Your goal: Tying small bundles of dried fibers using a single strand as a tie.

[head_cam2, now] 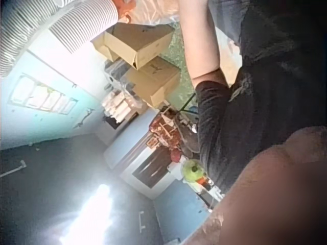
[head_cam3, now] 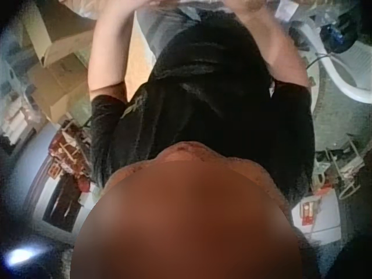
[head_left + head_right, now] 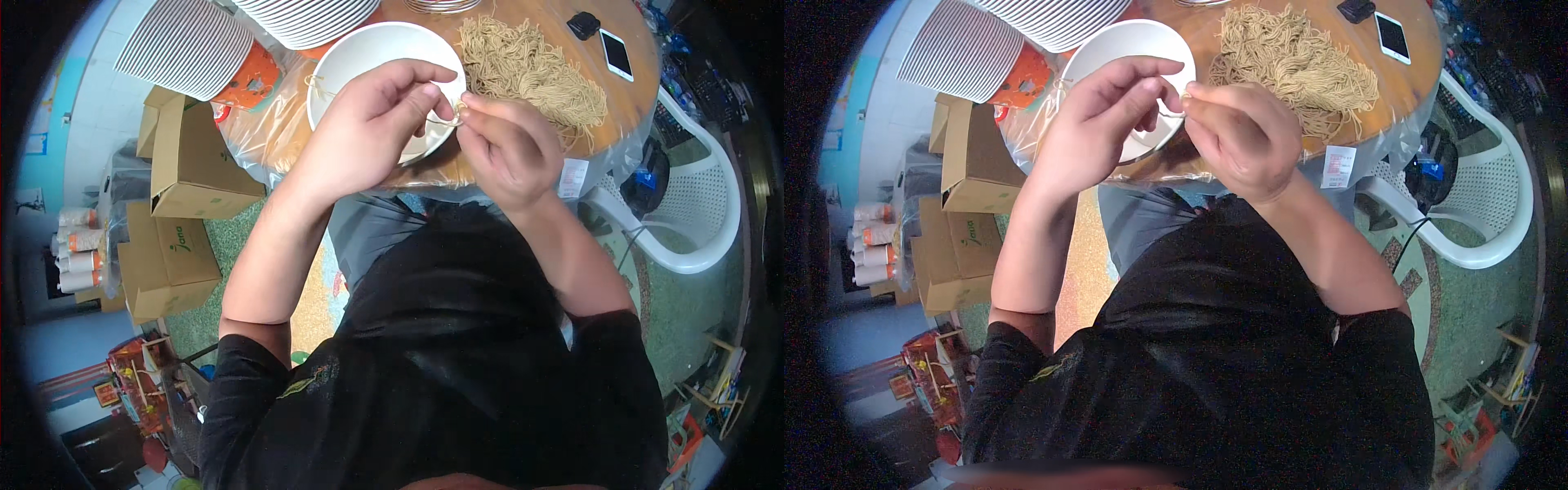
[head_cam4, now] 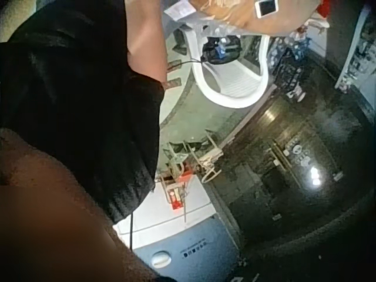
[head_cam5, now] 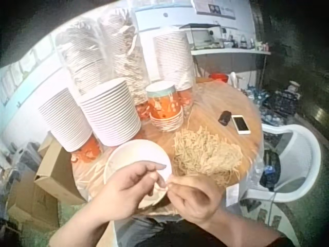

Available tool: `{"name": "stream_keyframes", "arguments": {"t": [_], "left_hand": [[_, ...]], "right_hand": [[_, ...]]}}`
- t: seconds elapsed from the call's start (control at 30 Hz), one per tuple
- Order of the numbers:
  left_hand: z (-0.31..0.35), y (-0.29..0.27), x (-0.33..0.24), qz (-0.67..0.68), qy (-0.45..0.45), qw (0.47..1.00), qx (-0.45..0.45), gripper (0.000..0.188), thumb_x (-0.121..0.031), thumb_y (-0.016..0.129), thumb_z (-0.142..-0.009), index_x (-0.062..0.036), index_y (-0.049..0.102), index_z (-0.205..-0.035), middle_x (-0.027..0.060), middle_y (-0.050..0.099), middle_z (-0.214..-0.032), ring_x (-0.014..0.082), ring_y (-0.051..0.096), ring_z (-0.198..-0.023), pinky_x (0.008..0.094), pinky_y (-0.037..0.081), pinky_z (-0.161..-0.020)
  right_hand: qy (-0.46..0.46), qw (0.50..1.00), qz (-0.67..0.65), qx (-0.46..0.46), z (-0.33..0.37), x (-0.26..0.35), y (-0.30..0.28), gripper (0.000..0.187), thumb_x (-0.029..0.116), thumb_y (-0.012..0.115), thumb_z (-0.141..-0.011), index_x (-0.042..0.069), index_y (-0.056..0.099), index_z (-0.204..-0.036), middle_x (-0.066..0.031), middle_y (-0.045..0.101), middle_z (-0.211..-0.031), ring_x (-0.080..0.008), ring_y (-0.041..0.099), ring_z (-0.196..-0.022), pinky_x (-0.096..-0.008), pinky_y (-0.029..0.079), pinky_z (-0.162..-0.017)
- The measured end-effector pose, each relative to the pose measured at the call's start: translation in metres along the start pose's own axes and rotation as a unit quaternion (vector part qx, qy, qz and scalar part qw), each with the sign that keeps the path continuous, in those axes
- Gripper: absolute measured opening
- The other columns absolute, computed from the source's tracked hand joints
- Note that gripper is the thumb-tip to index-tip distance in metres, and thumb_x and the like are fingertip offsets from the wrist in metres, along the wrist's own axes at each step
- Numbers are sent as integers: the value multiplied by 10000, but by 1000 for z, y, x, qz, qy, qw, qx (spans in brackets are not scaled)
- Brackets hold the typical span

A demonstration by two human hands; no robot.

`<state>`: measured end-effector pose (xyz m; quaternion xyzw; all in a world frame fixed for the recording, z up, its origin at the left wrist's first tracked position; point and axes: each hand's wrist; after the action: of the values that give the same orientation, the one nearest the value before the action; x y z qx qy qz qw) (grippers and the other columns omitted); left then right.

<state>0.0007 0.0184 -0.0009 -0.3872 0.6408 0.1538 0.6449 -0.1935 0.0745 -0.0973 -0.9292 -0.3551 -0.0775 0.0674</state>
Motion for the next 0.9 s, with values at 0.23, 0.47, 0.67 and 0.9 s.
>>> {"name": "stream_keyframes", "arguments": {"t": [0.23,0.47,0.67,0.9], "left_hand": [[-10,-1,-2,-81,-41,995,37,236,-130,723,-1135,6,759,-1324,-15,769,-1078,43,652,-953,227,533,-829],[-17,-8,6,-39,-22,997,69,122,-111,710,-1136,-13,756,-1191,-33,740,-1033,35,642,-927,223,527,-813],[-18,-11,7,-112,-50,992,29,102,-133,706,-1136,-40,744,-1155,-54,715,-997,31,612,-881,233,517,-790],[-12,2,-1,-280,55,958,-22,127,-120,704,-1103,3,678,-1095,30,703,-925,76,594,-767,291,522,-695]], "right_hand": [[-39,999,-23,2,-1,-5,-1,314,-79,931,-760,43,808,-1021,-80,810,-1109,-257,770,-776,-356,609,-652],[-41,999,-26,13,-4,-5,-6,308,-70,932,-771,44,796,-1023,-83,809,-1105,-253,781,-804,-352,622,-673],[51,996,-75,24,-1,15,-14,296,-101,870,-821,45,762,-1055,-104,809,-1097,-245,805,-840,-340,639,-713],[209,960,-184,41,11,37,-15,219,-128,809,-893,8,696,-1023,-146,792,-1110,-242,822,-902,-330,661,-799]]}}
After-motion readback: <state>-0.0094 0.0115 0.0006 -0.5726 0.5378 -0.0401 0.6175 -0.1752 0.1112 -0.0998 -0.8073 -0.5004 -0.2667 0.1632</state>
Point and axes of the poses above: each hand's wrist, its own z-axis away from the middle knuckle, its own y-axis out of the palm, x = y × z
